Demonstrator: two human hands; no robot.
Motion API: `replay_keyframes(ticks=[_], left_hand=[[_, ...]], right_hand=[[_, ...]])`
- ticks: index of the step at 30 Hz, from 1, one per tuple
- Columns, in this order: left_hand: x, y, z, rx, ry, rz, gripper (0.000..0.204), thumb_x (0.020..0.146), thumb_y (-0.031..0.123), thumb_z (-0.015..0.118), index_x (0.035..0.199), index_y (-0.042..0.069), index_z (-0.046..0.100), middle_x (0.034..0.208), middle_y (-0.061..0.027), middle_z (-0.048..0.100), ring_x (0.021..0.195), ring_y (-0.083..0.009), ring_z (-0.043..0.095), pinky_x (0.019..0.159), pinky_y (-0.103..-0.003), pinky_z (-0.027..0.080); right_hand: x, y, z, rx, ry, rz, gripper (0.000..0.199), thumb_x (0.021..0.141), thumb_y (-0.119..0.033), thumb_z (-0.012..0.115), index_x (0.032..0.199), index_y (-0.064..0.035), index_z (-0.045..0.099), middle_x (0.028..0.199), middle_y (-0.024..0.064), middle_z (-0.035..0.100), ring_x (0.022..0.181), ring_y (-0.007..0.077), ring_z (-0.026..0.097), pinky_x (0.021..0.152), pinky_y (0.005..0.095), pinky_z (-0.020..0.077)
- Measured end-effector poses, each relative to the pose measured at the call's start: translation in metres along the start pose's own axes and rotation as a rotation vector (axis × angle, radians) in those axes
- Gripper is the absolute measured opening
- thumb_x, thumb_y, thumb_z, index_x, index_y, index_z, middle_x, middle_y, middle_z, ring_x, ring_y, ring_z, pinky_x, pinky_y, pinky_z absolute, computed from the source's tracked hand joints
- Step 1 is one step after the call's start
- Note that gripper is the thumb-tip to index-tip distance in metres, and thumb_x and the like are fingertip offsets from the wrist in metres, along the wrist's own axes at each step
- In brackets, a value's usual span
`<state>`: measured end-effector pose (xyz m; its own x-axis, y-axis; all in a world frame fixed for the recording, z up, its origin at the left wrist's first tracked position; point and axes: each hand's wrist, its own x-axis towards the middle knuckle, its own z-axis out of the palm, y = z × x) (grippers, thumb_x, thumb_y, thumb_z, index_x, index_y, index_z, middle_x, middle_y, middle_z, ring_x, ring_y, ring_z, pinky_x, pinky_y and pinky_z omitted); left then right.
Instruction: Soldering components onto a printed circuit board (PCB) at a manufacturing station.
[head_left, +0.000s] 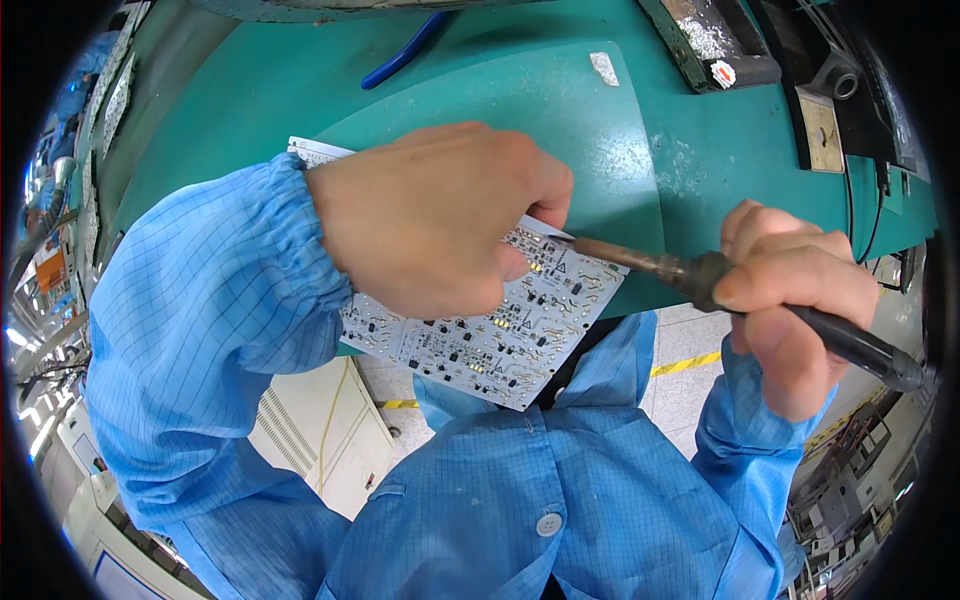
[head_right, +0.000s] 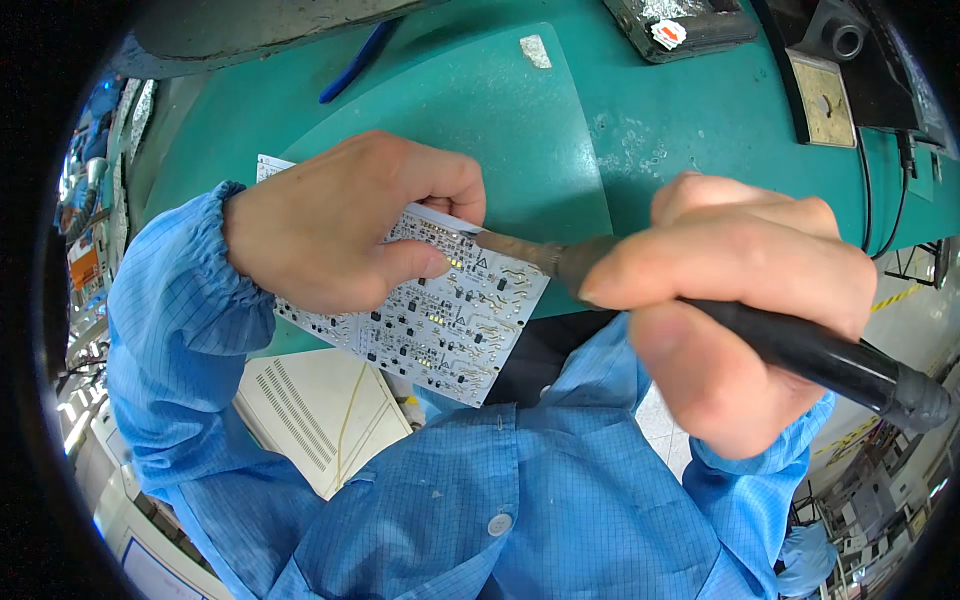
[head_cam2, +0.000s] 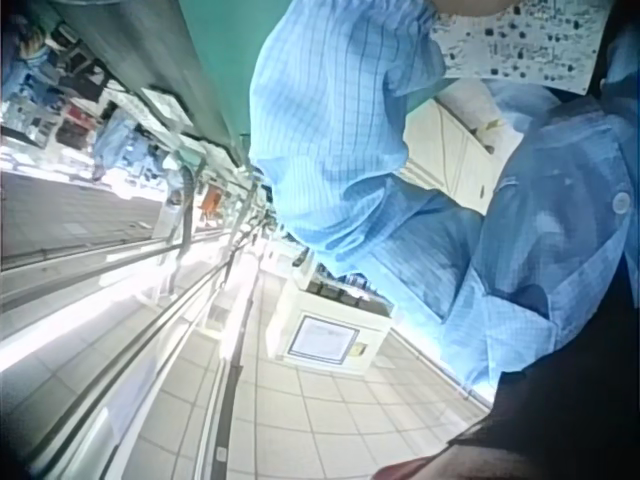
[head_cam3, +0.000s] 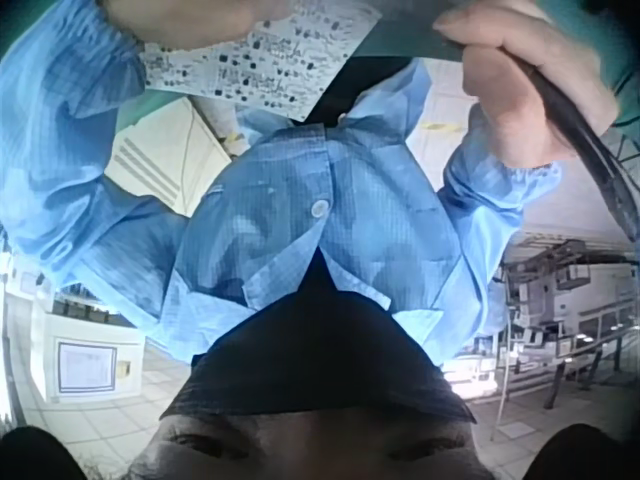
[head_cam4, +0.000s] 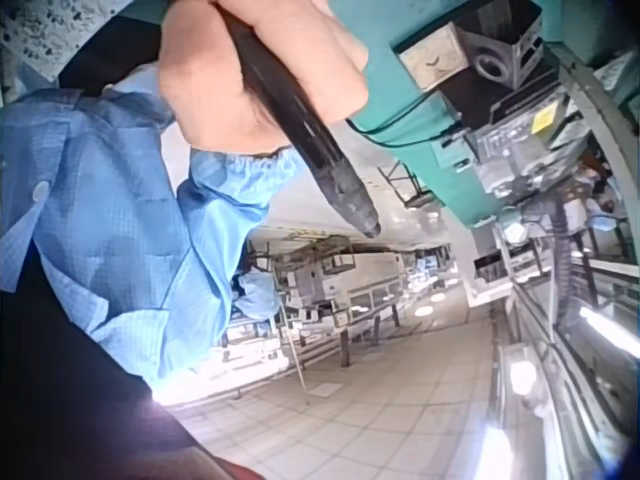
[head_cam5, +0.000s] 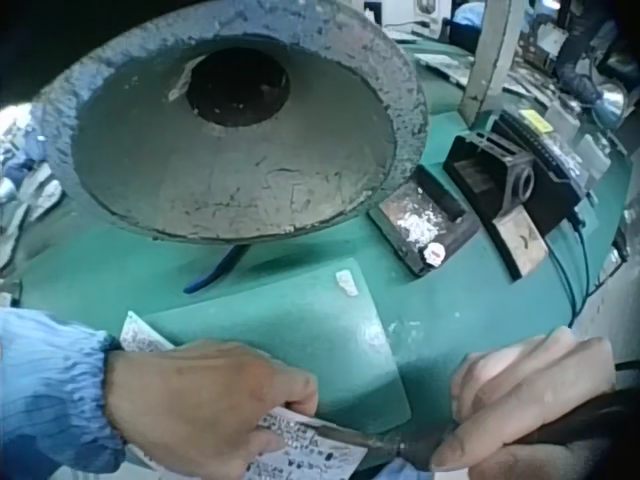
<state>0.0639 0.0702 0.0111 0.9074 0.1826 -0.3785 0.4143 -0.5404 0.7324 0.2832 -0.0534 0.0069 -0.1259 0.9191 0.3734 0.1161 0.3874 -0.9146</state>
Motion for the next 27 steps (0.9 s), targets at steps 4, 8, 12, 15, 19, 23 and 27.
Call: replay_keyframes(ticks=[4, 8, 12, 15, 19, 23, 27], left_hand=[[0.005, 0.008, -0.008, -0.052, -0.063, -0.074, 0.026, 0.070, 0.001, 0.063, 0.094, 0.001, 0.052, 0.078, -0.0153, 0.058, 0.075, -0.0335, 0.057, 0.065, -0.039, 0.042], [-0.001, 0.004, -0.001, 0.034, -0.034, -0.091, 0.030, 0.070, 0.002, 0.064, 0.097, 0.001, 0.052, 0.084, -0.0156, 0.057, 0.079, -0.0336, 0.056, 0.068, -0.039, 0.043], [-0.014, 0.017, 0.008, 0.307, 0.186, 0.017, 0.033, 0.069, 0.004, 0.066, 0.099, 0.001, 0.054, 0.091, -0.0155, 0.058, 0.088, -0.0333, 0.056, 0.076, -0.042, 0.045], [-0.038, 0.022, 0.007, 0.265, 0.578, 0.134, 0.032, 0.069, 0.005, 0.067, 0.099, 0.000, 0.057, 0.094, -0.0156, 0.059, 0.089, -0.0327, 0.057, 0.078, -0.039, 0.046], [-0.084, 0.004, 0.008, 0.501, 0.891, -0.141, 0.031, 0.071, 0.004, 0.068, 0.100, -0.003, 0.059, 0.087, -0.0144, 0.061, 0.081, -0.0262, 0.060, 0.071, -0.033, 0.048], [-0.101, -0.016, 0.032, -0.354, 0.800, -0.591, 0.046, 0.076, 0.024, 0.071, 0.105, -0.010, 0.057, 0.089, -0.0161, 0.065, 0.075, -0.0163, 0.064, 0.065, -0.029, 0.051], [-0.108, -0.002, 0.047, -0.553, 1.005, -0.437, 0.042, 0.074, 0.010, 0.072, 0.106, -0.008, 0.051, 0.090, -0.0127, 0.066, 0.075, -0.0153, 0.063, 0.067, -0.027, 0.052]], right_hand=[[-0.015, -0.010, -0.016, 0.034, 0.138, -0.022, 0.025, 0.077, -0.023, 0.056, 0.085, 0.0007, 0.059, 0.060, 0.0047, 0.054, 0.052, 0.0148, 0.038, 0.053, 0.0316, 0.0308], [-0.028, 0.007, 0.004, -0.352, 0.612, 0.026, 0.034, 0.083, -0.022, 0.056, 0.105, 0.0040, 0.058, 0.078, 0.0096, 0.059, 0.067, 0.0189, 0.053, 0.065, 0.0304, 0.0429], [-0.020, 0.033, 0.011, -0.797, 0.380, 0.026, 0.025, 0.082, -0.007, 0.060, 0.105, 0.0018, 0.060, 0.090, 0.0153, 0.063, 0.078, 0.0253, 0.059, 0.072, 0.0308, 0.0465], [-0.040, 0.028, 0.031, -0.571, 0.477, 0.059, 0.030, 0.081, -0.007, 0.060, 0.109, 0.0016, 0.057, 0.093, 0.0162, 0.063, 0.074, 0.0196, 0.059, 0.068, 0.0296, 0.0469], [-0.071, 0.006, 0.075, -0.298, 0.346, 0.231, 0.064, 0.073, 0.005, 0.064, 0.130, -0.0009, 0.037, 0.114, 0.0251, 0.056, 0.083, 0.0185, 0.061, 0.080, 0.0343, 0.0467], [-0.082, 0.007, 0.107, -0.202, 0.374, 0.265, 0.077, 0.065, 0.010, 0.071, 0.132, -0.0015, 0.034, 0.117, 0.0262, 0.053, 0.094, 0.0221, 0.059, 0.084, 0.0353, 0.0451], [-0.077, 0.000, 0.106, -0.314, 0.461, 0.039, 0.087, 0.064, 0.009, 0.072, 0.136, -0.0081, 0.028, 0.123, 0.0280, 0.049, 0.104, 0.0255, 0.056, 0.085, 0.0366, 0.0459]])
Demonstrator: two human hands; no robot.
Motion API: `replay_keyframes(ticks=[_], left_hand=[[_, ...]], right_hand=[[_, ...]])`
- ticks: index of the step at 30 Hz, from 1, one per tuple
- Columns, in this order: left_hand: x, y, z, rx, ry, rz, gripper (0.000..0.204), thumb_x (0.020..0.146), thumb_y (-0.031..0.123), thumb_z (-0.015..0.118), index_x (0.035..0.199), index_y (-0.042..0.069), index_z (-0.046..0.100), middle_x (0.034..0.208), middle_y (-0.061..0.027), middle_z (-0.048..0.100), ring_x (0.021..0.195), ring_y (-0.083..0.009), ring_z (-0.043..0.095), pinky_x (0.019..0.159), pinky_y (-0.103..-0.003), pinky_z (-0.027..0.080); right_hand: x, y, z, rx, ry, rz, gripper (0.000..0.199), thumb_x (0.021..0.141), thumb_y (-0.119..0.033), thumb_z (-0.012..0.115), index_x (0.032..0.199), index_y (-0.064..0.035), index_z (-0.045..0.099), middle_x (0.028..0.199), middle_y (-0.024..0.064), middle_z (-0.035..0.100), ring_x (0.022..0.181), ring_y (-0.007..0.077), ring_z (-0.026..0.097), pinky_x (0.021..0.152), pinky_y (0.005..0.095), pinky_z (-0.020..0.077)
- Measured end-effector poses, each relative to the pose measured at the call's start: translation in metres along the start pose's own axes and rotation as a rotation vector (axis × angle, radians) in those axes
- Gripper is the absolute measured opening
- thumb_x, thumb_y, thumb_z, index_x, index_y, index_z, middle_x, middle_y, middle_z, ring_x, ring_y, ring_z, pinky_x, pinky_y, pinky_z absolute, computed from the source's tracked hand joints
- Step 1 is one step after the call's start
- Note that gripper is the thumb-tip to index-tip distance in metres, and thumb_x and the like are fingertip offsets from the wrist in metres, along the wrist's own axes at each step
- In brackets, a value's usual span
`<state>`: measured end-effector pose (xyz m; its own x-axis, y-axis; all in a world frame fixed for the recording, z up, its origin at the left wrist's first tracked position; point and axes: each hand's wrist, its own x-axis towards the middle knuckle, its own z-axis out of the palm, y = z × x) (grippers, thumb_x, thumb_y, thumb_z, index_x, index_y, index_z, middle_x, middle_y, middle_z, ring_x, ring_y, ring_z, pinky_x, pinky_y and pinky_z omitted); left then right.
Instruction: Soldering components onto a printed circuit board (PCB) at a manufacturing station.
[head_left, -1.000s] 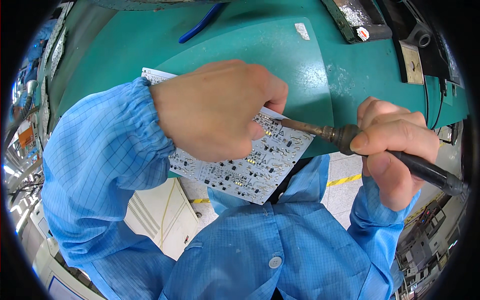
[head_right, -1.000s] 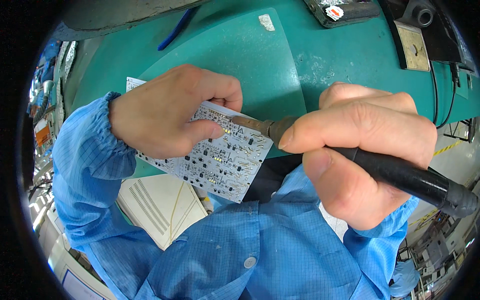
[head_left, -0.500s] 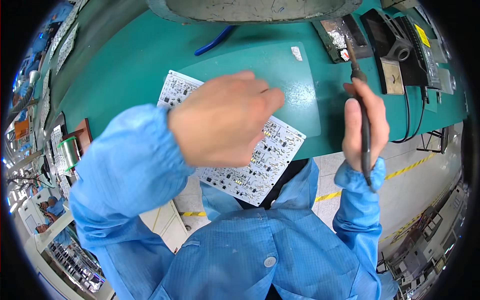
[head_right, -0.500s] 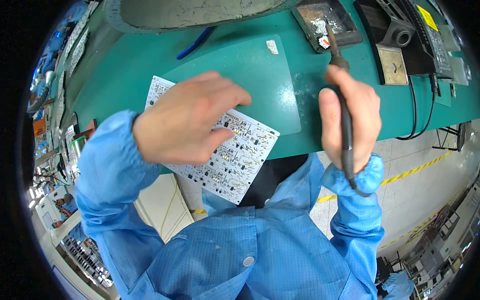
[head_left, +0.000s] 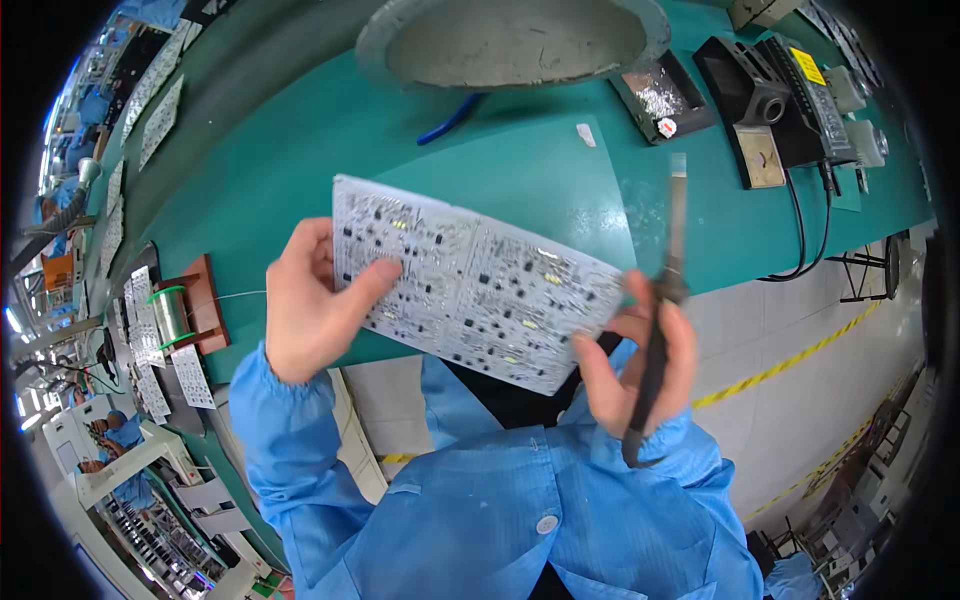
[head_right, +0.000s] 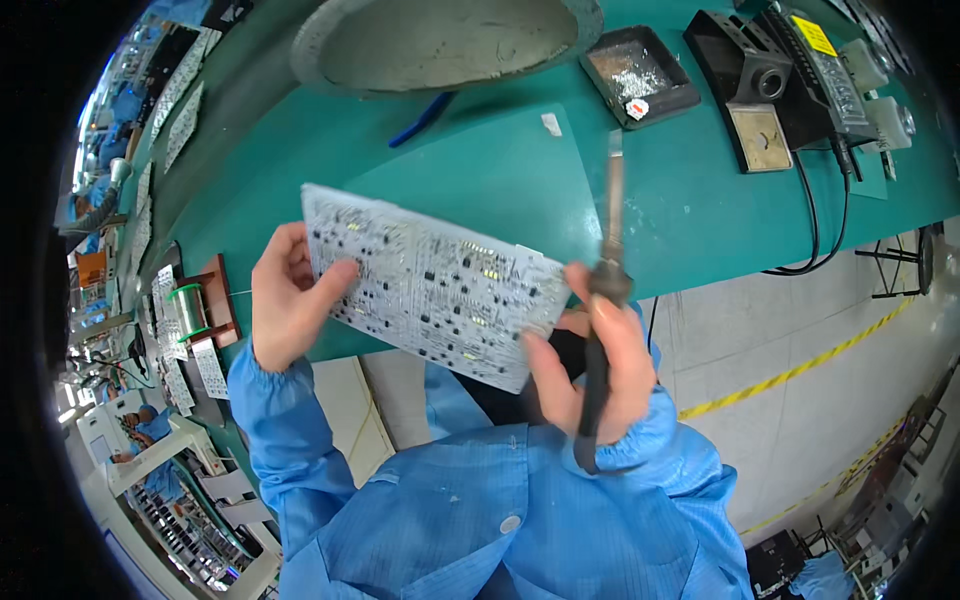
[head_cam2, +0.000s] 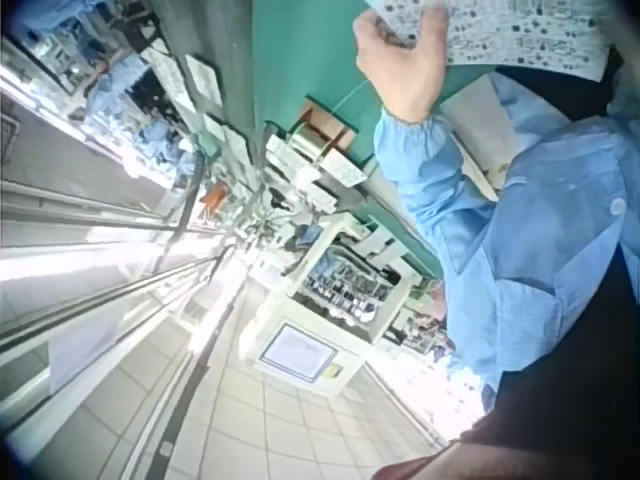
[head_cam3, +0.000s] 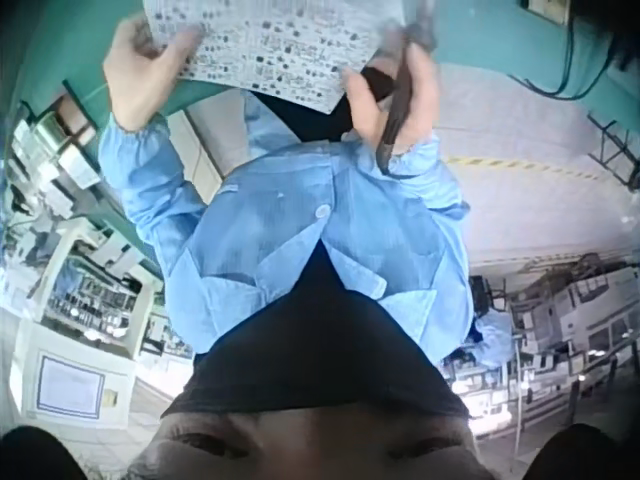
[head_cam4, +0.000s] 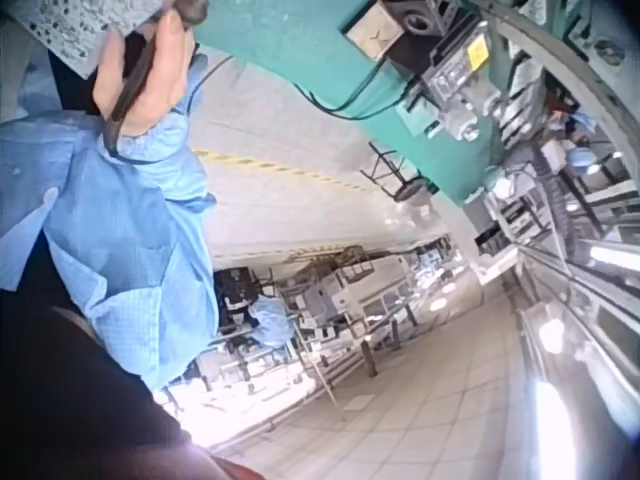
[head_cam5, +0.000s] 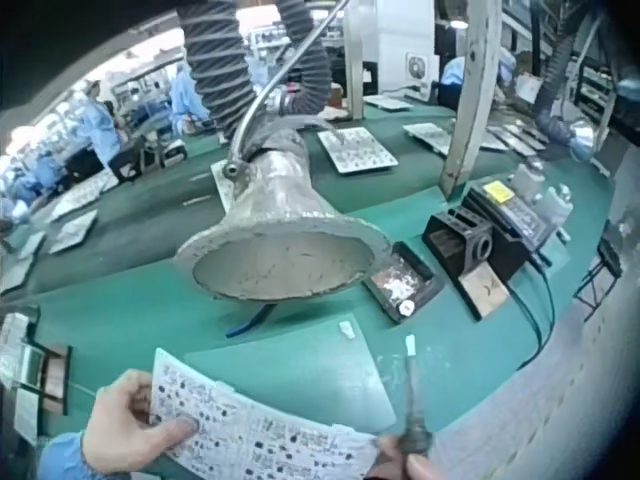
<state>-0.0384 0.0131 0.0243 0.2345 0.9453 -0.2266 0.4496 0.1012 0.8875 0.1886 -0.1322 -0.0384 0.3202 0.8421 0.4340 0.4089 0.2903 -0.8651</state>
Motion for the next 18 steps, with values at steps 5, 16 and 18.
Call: replay_keyframes(ticks=[5, 16, 18], left_hand=[[-0.020, 0.001, 0.002, -0.301, 0.176, 0.235, 0.049, 0.068, -0.005, 0.072, 0.107, 0.002, 0.043, 0.105, -0.0160, 0.058, 0.100, -0.0209, 0.058, 0.087, -0.032, 0.048], [0.014, -0.054, 0.020, -0.832, 0.254, 0.674, 0.032, 0.078, -0.005, 0.062, 0.098, 0.003, 0.038, 0.105, -0.0252, 0.055, 0.099, -0.0333, 0.057, 0.090, -0.045, 0.047], [0.017, -0.056, 0.023, -0.743, 0.266, 0.708, 0.021, 0.085, 0.000, 0.055, 0.097, 0.003, 0.038, 0.104, -0.0257, 0.055, 0.099, -0.0345, 0.057, 0.090, -0.046, 0.047]], right_hand=[[0.022, -0.026, -0.005, 0.017, 0.307, -0.327, 0.101, 0.067, 0.008, 0.070, 0.142, -0.0214, 0.010, 0.133, 0.0353, 0.035, 0.085, 0.0264, 0.065, 0.074, 0.0346, 0.0465], [0.030, -0.043, 0.000, 0.002, 0.208, -0.322, 0.091, 0.075, 0.002, 0.066, 0.142, -0.0191, 0.009, 0.131, 0.0357, 0.036, 0.084, 0.0262, 0.067, 0.077, 0.0343, 0.0463], [0.031, -0.045, 0.000, 0.000, 0.169, -0.362, 0.092, 0.074, 0.002, 0.066, 0.142, -0.0198, 0.009, 0.131, 0.0353, 0.036, 0.085, 0.0264, 0.067, 0.078, 0.0340, 0.0460]])
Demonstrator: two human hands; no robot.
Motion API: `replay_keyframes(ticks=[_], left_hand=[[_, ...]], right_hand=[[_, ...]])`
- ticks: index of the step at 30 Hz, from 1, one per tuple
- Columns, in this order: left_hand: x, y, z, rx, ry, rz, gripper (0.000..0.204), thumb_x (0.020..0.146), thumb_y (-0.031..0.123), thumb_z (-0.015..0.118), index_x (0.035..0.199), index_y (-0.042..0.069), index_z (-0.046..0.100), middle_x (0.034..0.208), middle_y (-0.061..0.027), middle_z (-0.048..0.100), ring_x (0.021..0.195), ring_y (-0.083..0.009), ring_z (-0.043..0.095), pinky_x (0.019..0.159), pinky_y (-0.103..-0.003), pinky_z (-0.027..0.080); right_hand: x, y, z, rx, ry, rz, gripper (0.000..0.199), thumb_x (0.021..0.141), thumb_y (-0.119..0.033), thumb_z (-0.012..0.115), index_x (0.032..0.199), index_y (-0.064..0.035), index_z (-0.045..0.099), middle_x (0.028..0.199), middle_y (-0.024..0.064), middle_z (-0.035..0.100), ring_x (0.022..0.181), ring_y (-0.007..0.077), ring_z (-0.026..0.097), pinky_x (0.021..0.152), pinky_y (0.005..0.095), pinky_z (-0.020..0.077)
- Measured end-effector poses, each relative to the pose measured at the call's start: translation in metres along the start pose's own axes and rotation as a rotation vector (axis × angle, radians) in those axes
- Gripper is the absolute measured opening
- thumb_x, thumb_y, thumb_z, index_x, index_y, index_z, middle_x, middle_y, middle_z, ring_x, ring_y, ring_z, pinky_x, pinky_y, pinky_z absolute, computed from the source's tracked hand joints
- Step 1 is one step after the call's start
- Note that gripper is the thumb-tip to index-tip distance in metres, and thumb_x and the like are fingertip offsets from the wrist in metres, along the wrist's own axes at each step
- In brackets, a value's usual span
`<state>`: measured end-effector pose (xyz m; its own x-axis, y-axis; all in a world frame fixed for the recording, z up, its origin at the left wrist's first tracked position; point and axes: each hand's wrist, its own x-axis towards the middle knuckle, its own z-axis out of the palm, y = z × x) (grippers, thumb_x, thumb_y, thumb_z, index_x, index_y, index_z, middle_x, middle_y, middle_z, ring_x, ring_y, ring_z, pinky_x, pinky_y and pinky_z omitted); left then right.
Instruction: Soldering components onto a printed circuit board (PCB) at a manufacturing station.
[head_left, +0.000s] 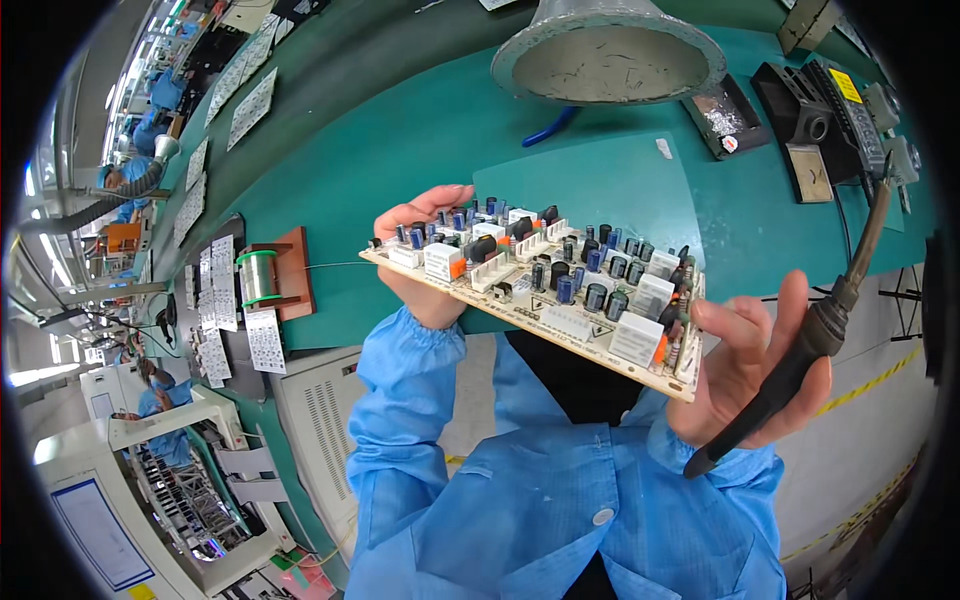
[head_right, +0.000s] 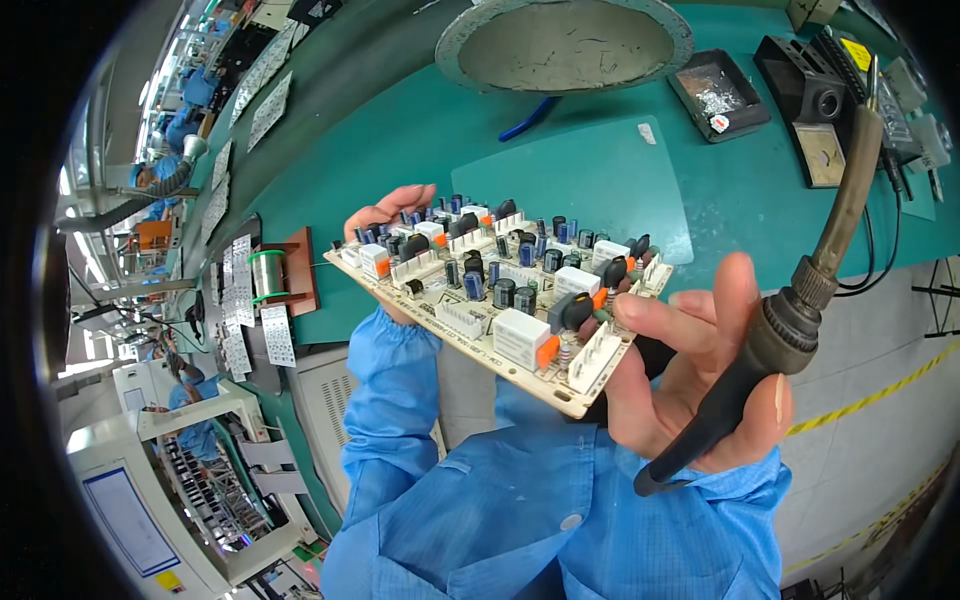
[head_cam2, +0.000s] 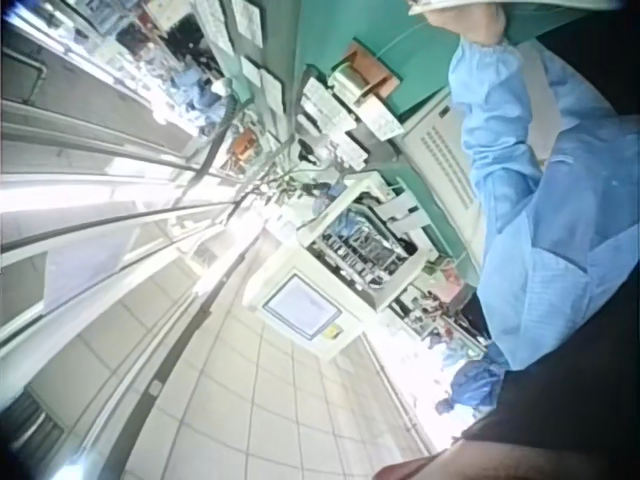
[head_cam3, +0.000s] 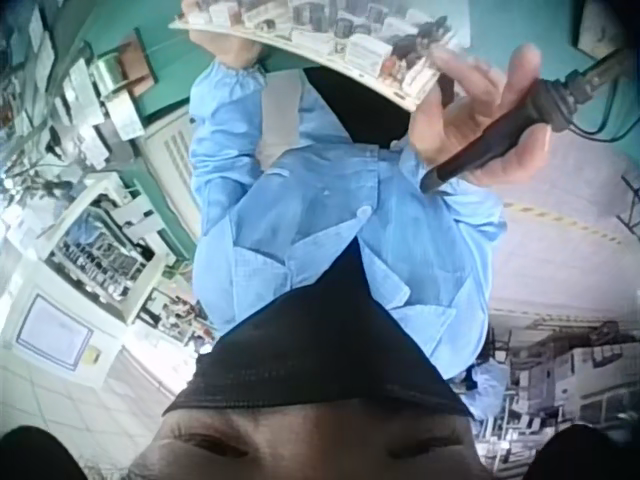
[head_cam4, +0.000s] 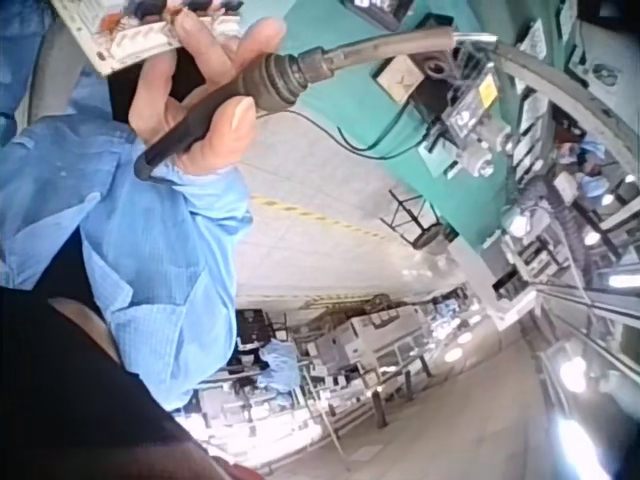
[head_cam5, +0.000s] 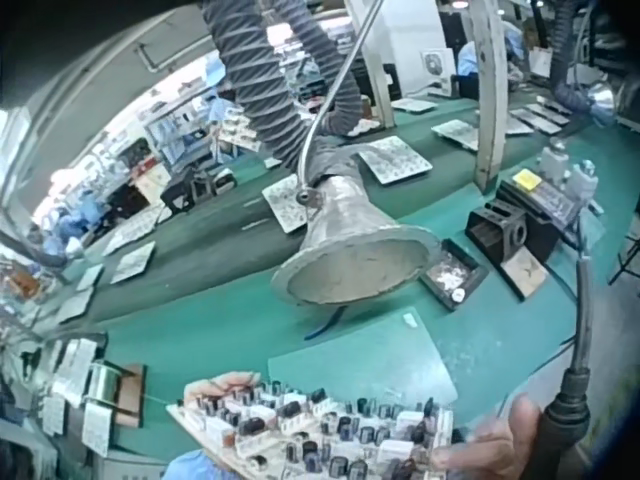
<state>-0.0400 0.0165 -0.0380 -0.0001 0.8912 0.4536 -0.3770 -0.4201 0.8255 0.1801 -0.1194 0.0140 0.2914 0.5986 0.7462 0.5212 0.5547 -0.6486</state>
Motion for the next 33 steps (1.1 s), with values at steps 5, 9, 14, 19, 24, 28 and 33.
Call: replay_keyframes(ticks=[5, 9, 14, 19, 24, 28, 33], left_hand=[[-0.002, -0.004, -0.007, -0.097, 0.021, -0.057, 0.019, 0.086, 0.000, 0.053, 0.097, 0.004, 0.038, 0.105, -0.0266, 0.056, 0.099, -0.0357, 0.057, 0.090, -0.047, 0.046], [-0.004, -0.005, -0.009, -0.140, 0.006, -0.104, 0.020, 0.086, -0.001, 0.053, 0.098, 0.004, 0.039, 0.105, -0.0271, 0.056, 0.101, -0.0365, 0.057, 0.092, -0.047, 0.046], [-0.002, -0.010, -0.023, -0.431, -0.082, -0.217, 0.006, 0.093, 0.009, 0.042, 0.097, 0.004, 0.041, 0.106, -0.0275, 0.056, 0.100, -0.0363, 0.057, 0.093, -0.048, 0.044], [-0.009, 0.000, 0.002, -0.286, 0.098, -0.333, 0.017, 0.096, 0.021, 0.036, 0.095, 0.005, 0.043, 0.108, -0.0281, 0.055, 0.102, -0.0364, 0.056, 0.097, -0.046, 0.040], [-0.015, 0.017, 0.006, -0.149, 0.037, -0.450, 0.017, 0.091, 0.012, 0.045, 0.106, 0.003, 0.045, 0.118, -0.0252, 0.051, 0.107, -0.0349, 0.054, 0.097, -0.043, 0.040], [-0.012, 0.046, 0.011, 0.191, 0.179, -0.205, 0.065, 0.076, 0.013, 0.067, 0.131, 0.000, 0.035, 0.134, -0.0226, 0.035, 0.121, -0.0339, 0.042, 0.102, -0.046, 0.033], [-0.007, 0.133, 0.030, 0.624, -0.210, 0.361, 0.079, 0.062, 0.030, 0.078, 0.125, -0.003, 0.044, 0.130, -0.0219, 0.041, 0.120, -0.0357, 0.044, 0.101, -0.047, 0.033]], right_hand=[[0.001, -0.008, 0.005, 0.038, -0.025, 0.006, 0.089, 0.076, -0.002, 0.067, 0.142, -0.0207, 0.010, 0.134, 0.0331, 0.034, 0.089, 0.0256, 0.065, 0.083, 0.0353, 0.0462], [-0.007, -0.004, 0.001, 0.086, -0.014, 0.007, 0.085, 0.079, -0.007, 0.067, 0.142, -0.0204, 0.011, 0.137, 0.0308, 0.032, 0.094, 0.0254, 0.062, 0.089, 0.0363, 0.0463], [-0.023, 0.011, -0.016, 0.148, 0.018, 0.022, 0.087, 0.078, -0.007, 0.068, 0.142, -0.0208, 0.011, 0.137, 0.0304, 0.032, 0.097, 0.0267, 0.061, 0.089, 0.0375, 0.0461], [-0.039, 0.023, -0.030, 0.191, 0.042, 0.033, 0.090, 0.077, -0.007, 0.070, 0.142, -0.0212, 0.010, 0.137, 0.0300, 0.032, 0.100, 0.0280, 0.059, 0.089, 0.0387, 0.0460], [-0.022, 0.012, -0.007, 0.203, 0.029, 0.014, 0.092, 0.076, -0.007, 0.071, 0.142, -0.0216, 0.009, 0.137, 0.0296, 0.032, 0.103, 0.0293, 0.057, 0.089, 0.0399, 0.0459], [-0.015, 0.016, -0.021, 0.203, -0.015, -0.024, 0.094, 0.075, -0.007, 0.072, 0.142, -0.0220, 0.008, 0.137, 0.0293, 0.032, 0.105, 0.0303, 0.056, 0.089, 0.0408, 0.0458], [0.018, 0.012, 0.002, 0.180, -0.107, -0.073, 0.097, 0.073, -0.008, 0.073, 0.143, -0.0224, 0.007, 0.138, 0.0288, 0.032, 0.108, 0.0316, 0.055, 0.089, 0.0420, 0.0457]])
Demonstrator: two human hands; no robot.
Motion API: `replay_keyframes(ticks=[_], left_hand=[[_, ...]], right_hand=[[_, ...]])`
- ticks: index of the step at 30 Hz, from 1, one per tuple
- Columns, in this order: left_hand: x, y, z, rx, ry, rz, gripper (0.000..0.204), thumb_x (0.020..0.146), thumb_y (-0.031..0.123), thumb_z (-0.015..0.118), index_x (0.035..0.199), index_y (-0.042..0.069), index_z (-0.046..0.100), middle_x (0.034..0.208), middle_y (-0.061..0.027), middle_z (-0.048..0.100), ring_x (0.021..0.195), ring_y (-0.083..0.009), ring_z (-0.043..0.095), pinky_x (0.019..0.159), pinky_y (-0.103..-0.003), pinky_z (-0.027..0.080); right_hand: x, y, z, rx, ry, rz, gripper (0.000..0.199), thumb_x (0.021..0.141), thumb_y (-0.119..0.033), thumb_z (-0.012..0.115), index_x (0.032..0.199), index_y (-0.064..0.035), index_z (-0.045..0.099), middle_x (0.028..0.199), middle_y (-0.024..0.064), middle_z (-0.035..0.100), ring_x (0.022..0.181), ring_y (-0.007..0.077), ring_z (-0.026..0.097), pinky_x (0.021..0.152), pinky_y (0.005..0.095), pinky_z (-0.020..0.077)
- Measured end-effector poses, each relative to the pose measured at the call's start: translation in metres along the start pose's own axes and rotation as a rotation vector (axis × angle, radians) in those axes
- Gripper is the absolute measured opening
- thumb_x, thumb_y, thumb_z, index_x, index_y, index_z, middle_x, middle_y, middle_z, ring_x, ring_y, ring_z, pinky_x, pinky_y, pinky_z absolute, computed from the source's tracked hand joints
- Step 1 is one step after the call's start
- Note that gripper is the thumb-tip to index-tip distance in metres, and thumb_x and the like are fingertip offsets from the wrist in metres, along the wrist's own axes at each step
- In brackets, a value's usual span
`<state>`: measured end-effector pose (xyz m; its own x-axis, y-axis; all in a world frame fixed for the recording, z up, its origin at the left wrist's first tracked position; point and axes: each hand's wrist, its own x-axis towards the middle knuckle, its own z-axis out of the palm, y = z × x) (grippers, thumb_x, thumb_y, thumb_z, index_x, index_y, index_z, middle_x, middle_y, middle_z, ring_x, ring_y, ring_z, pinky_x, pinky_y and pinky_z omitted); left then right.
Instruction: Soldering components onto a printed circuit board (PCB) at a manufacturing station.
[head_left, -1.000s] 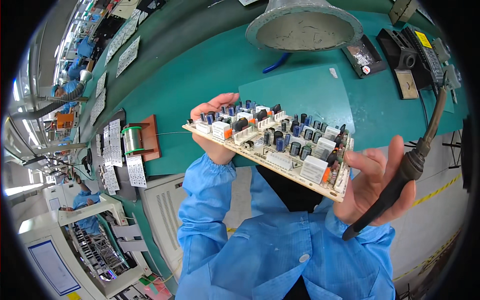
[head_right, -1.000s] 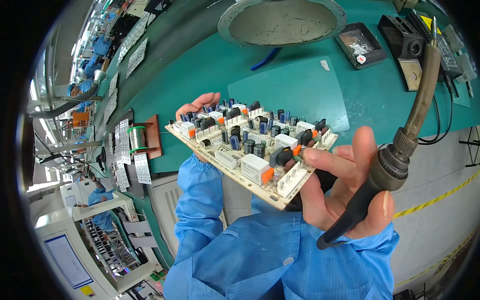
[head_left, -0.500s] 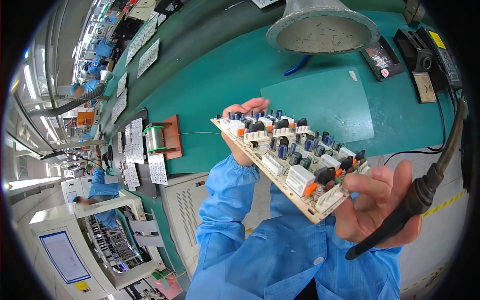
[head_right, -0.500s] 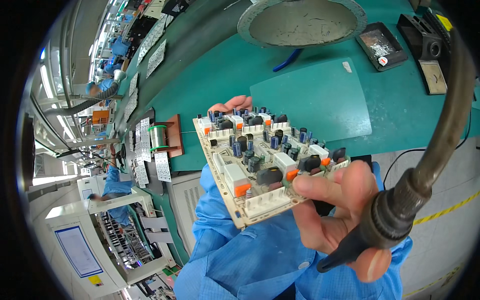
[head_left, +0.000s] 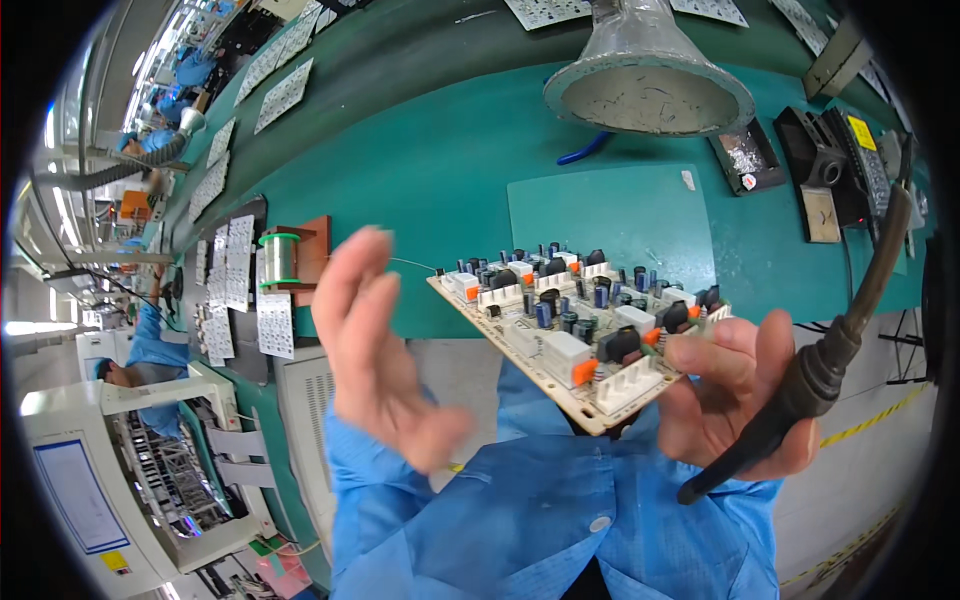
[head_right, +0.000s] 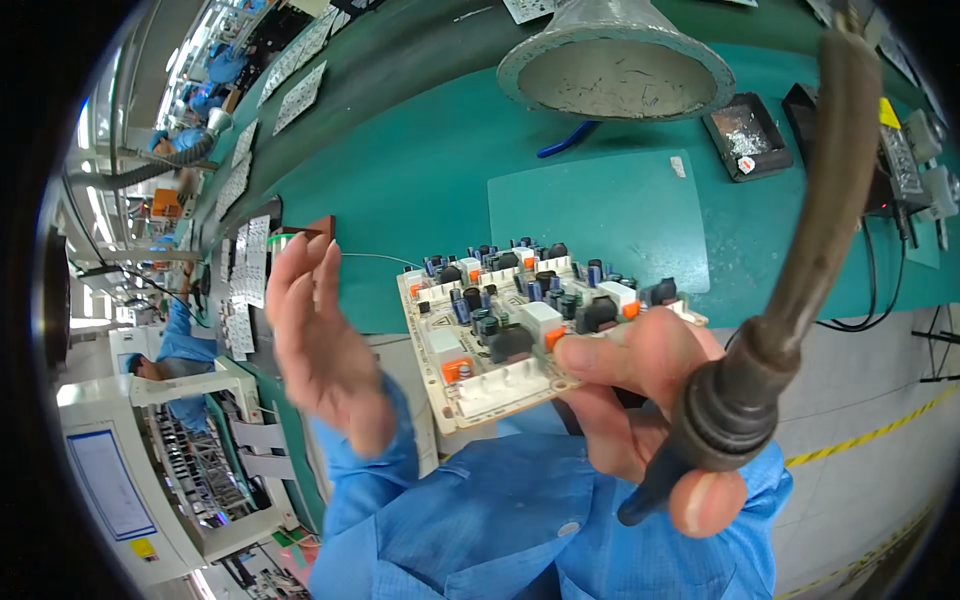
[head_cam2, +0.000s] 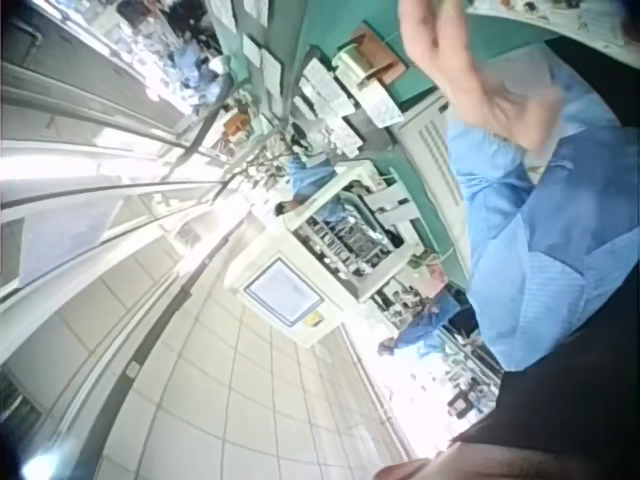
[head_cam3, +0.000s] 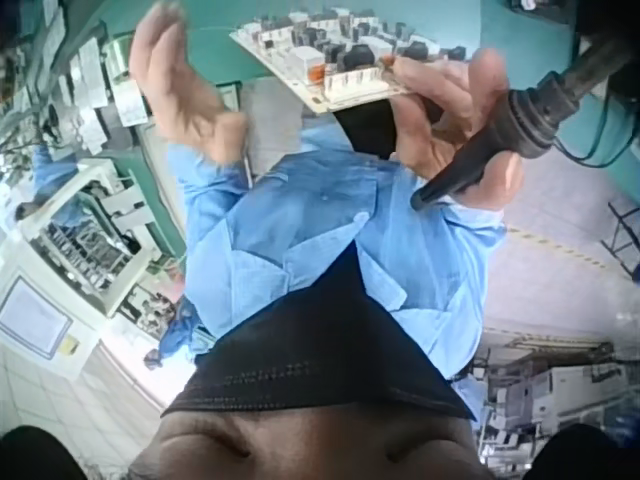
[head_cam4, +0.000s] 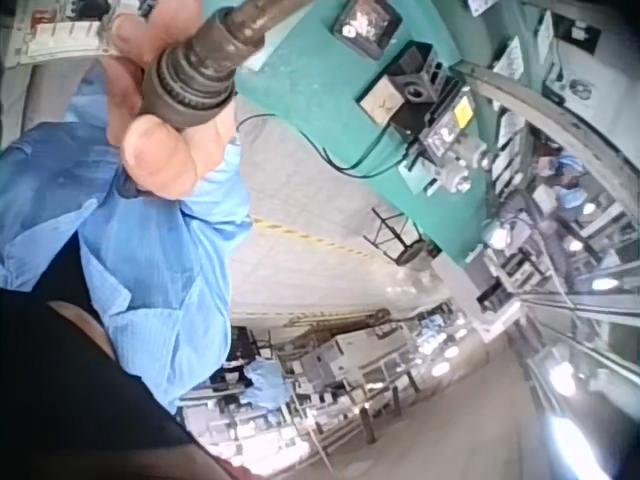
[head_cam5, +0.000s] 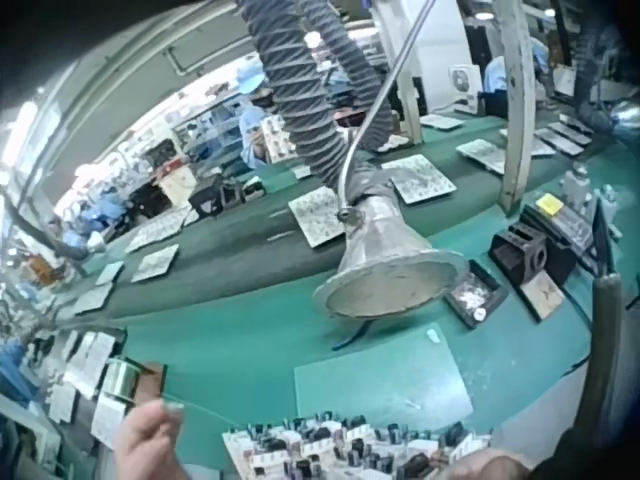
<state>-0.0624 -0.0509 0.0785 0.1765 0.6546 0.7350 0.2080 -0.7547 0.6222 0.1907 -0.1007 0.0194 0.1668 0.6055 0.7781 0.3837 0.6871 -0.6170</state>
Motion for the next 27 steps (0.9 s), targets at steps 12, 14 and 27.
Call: replay_keyframes(ticks=[12, 14, 27], left_hand=[[0.057, 0.067, 0.020, 0.338, -0.337, 0.413, 0.019, 0.074, 0.012, 0.060, 0.089, 0.001, 0.058, 0.079, -0.0126, 0.066, 0.066, -0.0274, 0.065, 0.063, -0.038, 0.055], [0.036, 0.051, 0.025, 0.248, -0.307, 0.364, 0.018, 0.079, 0.014, 0.059, 0.093, 0.002, 0.056, 0.086, -0.0149, 0.066, 0.074, -0.0272, 0.066, 0.070, -0.041, 0.055], [-0.079, 0.001, 0.040, 0.213, -0.065, 0.098, 0.035, 0.061, 0.005, 0.066, 0.093, -0.007, 0.057, 0.082, -0.0200, 0.063, 0.061, -0.0278, 0.062, 0.050, -0.033, 0.053]], right_hand=[[0.021, -0.011, 0.019, 0.134, 0.488, 0.175, 0.053, 0.094, -0.037, 0.040, 0.140, -0.0250, 0.017, 0.140, 0.0216, 0.032, 0.124, 0.0396, 0.040, 0.103, 0.0539, 0.0293], [0.035, -0.050, 0.031, 0.591, 0.845, 0.575, 0.044, 0.095, -0.038, 0.036, 0.136, -0.0256, 0.027, 0.136, 0.0224, 0.038, 0.123, 0.0367, 0.041, 0.104, 0.0532, 0.0298], [-0.064, -0.028, -0.051, 0.267, -0.054, 0.540, 0.067, 0.081, -0.052, 0.039, 0.100, 0.0093, 0.057, 0.097, 0.0209, 0.058, 0.100, 0.0314, 0.055, 0.110, 0.0537, 0.0157]])
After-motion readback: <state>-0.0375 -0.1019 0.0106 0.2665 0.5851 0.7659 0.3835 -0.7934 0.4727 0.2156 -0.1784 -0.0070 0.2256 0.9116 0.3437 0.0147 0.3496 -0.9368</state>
